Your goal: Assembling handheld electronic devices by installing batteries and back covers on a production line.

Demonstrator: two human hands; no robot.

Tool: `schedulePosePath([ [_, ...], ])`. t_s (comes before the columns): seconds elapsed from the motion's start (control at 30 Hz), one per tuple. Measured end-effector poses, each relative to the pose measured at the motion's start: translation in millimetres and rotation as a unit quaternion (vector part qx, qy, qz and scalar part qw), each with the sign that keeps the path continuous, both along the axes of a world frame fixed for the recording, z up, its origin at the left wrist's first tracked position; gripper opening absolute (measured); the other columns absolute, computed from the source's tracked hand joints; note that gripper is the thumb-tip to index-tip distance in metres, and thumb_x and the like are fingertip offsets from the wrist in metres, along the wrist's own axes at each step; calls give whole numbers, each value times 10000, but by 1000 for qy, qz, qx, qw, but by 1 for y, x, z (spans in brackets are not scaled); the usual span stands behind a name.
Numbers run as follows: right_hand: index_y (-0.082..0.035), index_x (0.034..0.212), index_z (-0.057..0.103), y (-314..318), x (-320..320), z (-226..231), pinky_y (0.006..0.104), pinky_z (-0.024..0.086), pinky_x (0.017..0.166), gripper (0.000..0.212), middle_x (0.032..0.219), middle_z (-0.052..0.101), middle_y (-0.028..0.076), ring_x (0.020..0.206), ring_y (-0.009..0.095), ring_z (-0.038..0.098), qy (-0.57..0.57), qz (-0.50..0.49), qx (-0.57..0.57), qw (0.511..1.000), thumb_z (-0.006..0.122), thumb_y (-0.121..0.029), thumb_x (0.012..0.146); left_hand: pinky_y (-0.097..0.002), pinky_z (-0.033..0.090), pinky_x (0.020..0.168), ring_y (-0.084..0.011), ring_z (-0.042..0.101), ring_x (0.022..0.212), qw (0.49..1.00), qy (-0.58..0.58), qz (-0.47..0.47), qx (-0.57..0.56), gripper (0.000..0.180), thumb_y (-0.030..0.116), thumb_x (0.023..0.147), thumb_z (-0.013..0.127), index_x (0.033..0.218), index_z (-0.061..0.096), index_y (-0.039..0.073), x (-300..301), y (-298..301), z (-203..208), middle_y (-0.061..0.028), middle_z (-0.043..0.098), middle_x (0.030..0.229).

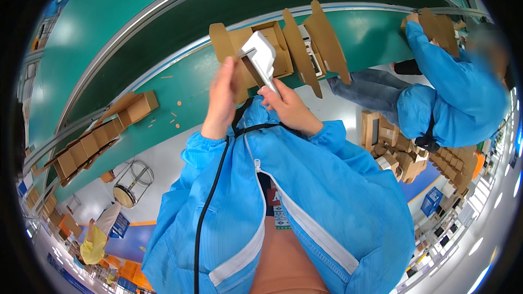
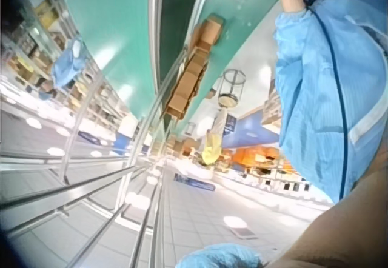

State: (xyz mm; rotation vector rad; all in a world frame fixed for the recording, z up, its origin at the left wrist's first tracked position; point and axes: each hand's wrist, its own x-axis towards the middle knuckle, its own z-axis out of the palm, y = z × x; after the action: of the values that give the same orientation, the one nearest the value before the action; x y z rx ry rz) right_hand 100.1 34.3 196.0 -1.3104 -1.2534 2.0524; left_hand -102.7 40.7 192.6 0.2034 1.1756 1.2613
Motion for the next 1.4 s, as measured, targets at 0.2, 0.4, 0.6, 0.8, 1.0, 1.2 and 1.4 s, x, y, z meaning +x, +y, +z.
schedulePosePath([
  [0.2,6,1333,641,1,32,-33,318,575,806,663,1132,717,117,919,154,687,8,-94,-177,980,450,-589,1111,-410,478,1107,-341,588,1351,912,393,-90,-73,928,397,893,841,1534,392,-102,-43,11,-101,-279,607,1431],
  [0.4,12,1484,521,5,27,-53,366,609,837,727,1207,727,142,985,222,726,50,-167,-176,969,344,-597,1130,-478,582,890,-404,739,1025,844,484,-221,-69,501,192,897,760,1354,603,60,-83,15,-137,-220,768,1094],
  [0.6,-62,1546,474,2,15,-65,381,608,861,765,1260,700,157,1041,228,702,98,-165,-197,961,263,-657,1114,-521,579,867,-440,714,1037,745,629,-221,-23,391,121,966,625,1356,644,131,-126,33,-87,-205,766,1110],
  [0.8,-61,1546,459,-1,-16,-58,407,611,868,766,1269,691,178,1037,263,706,99,-142,-218,961,311,-668,1103,-513,580,867,-418,708,1066,651,730,-193,75,369,128,985,601,1349,659,141,-153,47,-74,-160,752,1179],
  [1.0,-92,1539,498,7,-63,-104,459,563,999,755,1347,667,185,1142,293,678,322,-149,-293,888,361,-681,1087,-512,571,871,-400,696,1082,668,712,-218,7,311,128,982,596,1280,686,133,-133,42,-62,-151,746,1176],
  [1.2,-64,1491,555,28,-106,-134,483,542,1049,790,1371,656,187,1208,329,641,327,-236,-387,829,347,-704,1078,-522,564,888,-411,693,1099,723,674,-149,-24,342,116,975,596,1308,674,105,-112,2,-67,-168,734,1215],
  [1.4,-45,1494,540,34,-113,-150,525,499,1135,775,1421,627,183,1304,363,603,327,-262,-409,811,323,-673,1096,-507,561,908,-413,686,1121,747,650,-139,-23,341,111,975,605,1308,671,91,-108,-7,-65,-173,721,1247],
])
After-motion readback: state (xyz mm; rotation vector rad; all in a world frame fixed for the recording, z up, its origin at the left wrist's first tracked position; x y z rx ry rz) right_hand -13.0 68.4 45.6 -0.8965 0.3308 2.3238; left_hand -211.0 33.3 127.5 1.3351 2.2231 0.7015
